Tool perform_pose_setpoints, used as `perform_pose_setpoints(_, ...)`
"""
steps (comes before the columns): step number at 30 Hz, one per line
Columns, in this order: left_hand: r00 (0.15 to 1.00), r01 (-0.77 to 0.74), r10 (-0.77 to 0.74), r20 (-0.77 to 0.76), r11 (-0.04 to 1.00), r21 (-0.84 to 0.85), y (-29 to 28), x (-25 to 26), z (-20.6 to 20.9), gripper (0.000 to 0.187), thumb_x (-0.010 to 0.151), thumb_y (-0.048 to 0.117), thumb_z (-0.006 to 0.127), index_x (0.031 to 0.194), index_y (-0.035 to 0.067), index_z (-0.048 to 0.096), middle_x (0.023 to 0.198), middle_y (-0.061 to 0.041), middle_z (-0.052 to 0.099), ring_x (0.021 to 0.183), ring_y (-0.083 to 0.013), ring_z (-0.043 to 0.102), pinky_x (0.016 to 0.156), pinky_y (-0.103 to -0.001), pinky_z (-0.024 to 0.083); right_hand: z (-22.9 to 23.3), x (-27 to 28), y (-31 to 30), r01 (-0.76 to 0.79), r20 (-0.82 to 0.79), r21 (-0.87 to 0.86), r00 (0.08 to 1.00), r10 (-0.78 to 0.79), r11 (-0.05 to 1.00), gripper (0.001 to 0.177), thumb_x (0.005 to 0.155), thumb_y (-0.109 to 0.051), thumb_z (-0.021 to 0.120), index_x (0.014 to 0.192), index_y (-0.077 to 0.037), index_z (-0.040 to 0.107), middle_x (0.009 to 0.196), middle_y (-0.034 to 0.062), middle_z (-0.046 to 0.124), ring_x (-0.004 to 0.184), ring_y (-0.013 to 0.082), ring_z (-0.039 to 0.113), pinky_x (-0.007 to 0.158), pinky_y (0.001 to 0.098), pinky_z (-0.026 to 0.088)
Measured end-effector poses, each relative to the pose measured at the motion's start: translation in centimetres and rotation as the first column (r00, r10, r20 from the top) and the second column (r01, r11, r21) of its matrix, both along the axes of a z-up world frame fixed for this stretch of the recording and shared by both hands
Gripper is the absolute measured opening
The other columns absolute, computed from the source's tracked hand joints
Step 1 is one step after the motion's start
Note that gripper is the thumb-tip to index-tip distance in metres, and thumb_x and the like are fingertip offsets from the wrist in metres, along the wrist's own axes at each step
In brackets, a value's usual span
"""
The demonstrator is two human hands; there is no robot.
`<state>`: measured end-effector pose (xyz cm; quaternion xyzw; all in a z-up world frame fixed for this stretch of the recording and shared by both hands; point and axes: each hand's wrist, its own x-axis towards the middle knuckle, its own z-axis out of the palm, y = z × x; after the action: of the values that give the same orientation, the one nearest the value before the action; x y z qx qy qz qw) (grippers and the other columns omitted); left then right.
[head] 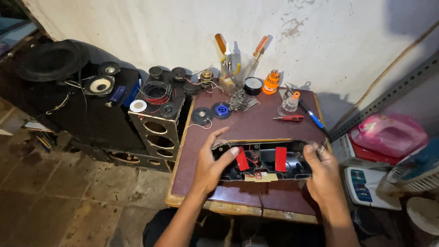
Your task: The person holds a disassembled black electronic device and uses a small metal tool to scrape and clean the internal components. They then switch to a red-handled screwdriver to adjust or tighten parts within the device's casing.
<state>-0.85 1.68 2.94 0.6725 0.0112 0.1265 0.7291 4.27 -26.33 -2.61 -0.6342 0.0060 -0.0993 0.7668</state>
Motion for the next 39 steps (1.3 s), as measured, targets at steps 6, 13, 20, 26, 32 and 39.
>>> perform_pose_setpoints(6,0.959,-0.137,0.149,-0.241,0.988,0.066,-0.1,0.0,0.7,0.079,0.061,0.045,0.091,0.130,0.016,0.069,0.100,-0.010,0.076,0.097,-0.0230,0.068,0.089,-0.037,0.053,1.3,-0.8,1.1,0.020,0.099,-0.166,0.995,-0.003,0.986,0.029,0.105,-0.023,0.065,0.112,0.004,0.072,0.096,0.0146,0.070,0.095,0.0211,0.065,0.088,0.0456,0.059)
perform_pose_setpoints(13,0.965,-0.152,0.151,-0.216,0.988,0.012,0.0,0.2,0.7,0.070,0.061,0.038,0.092,0.124,0.014,0.072,0.090,-0.006,0.076,0.087,-0.0183,0.068,0.081,-0.031,0.053,2.3,-1.2,1.7,0.015,0.215,-0.223,0.976,0.034,0.975,0.029,0.104,-0.023,0.063,0.108,0.004,0.073,0.097,0.0152,0.070,0.096,0.0205,0.065,0.091,0.0442,0.058)
perform_pose_setpoints(20,0.984,-0.138,0.135,-0.115,0.990,-0.023,0.0,0.5,0.2,0.061,0.068,0.033,0.087,0.122,0.008,0.072,0.088,-0.011,0.075,0.085,-0.0206,0.064,0.080,-0.032,0.051,4.2,-1.8,2.8,0.016,0.296,-0.289,0.953,0.073,0.957,0.030,0.103,-0.023,0.061,0.108,0.004,0.075,0.099,0.0143,0.071,0.099,0.0193,0.064,0.095,0.0405,0.055)
perform_pose_setpoints(26,0.991,-0.118,0.114,-0.076,0.992,-0.052,-0.2,1.1,-1.7,0.060,0.070,0.032,0.082,0.123,0.005,0.071,0.087,-0.012,0.074,0.084,-0.0214,0.063,0.080,-0.033,0.051,4.9,-1.9,2.9,0.029,0.343,-0.314,0.936,0.085,0.949,0.026,0.102,-0.021,0.062,0.105,0.002,0.076,0.099,0.0125,0.073,0.098,0.0176,0.064,0.094,0.0379,0.053)
perform_pose_setpoints(32,0.995,-0.090,0.088,-0.036,0.994,-0.062,-0.5,1.4,-2.1,0.061,0.074,0.035,0.074,0.126,0.003,0.069,0.090,-0.013,0.071,0.088,-0.0227,0.059,0.083,-0.035,0.048,4.6,-1.8,2.5,0.035,0.357,-0.297,0.931,0.077,0.954,0.025,0.103,-0.019,0.063,0.104,0.002,0.077,0.096,0.0117,0.073,0.094,0.0170,0.064,0.092,0.0377,0.054)
perform_pose_setpoints(39,0.997,-0.081,0.079,-0.019,0.978,-0.193,-1.0,1.5,-1.3,0.062,0.100,0.043,0.033,0.124,0.001,0.071,0.081,-0.018,0.070,0.090,-0.0248,0.063,0.094,-0.032,0.048,5.3,-2.0,2.5,0.012,0.361,-0.285,0.928,0.096,0.958,0.027,0.102,-0.020,0.064,0.106,0.002,0.078,0.096,0.0122,0.074,0.093,0.0167,0.064,0.091,0.0358,0.052)
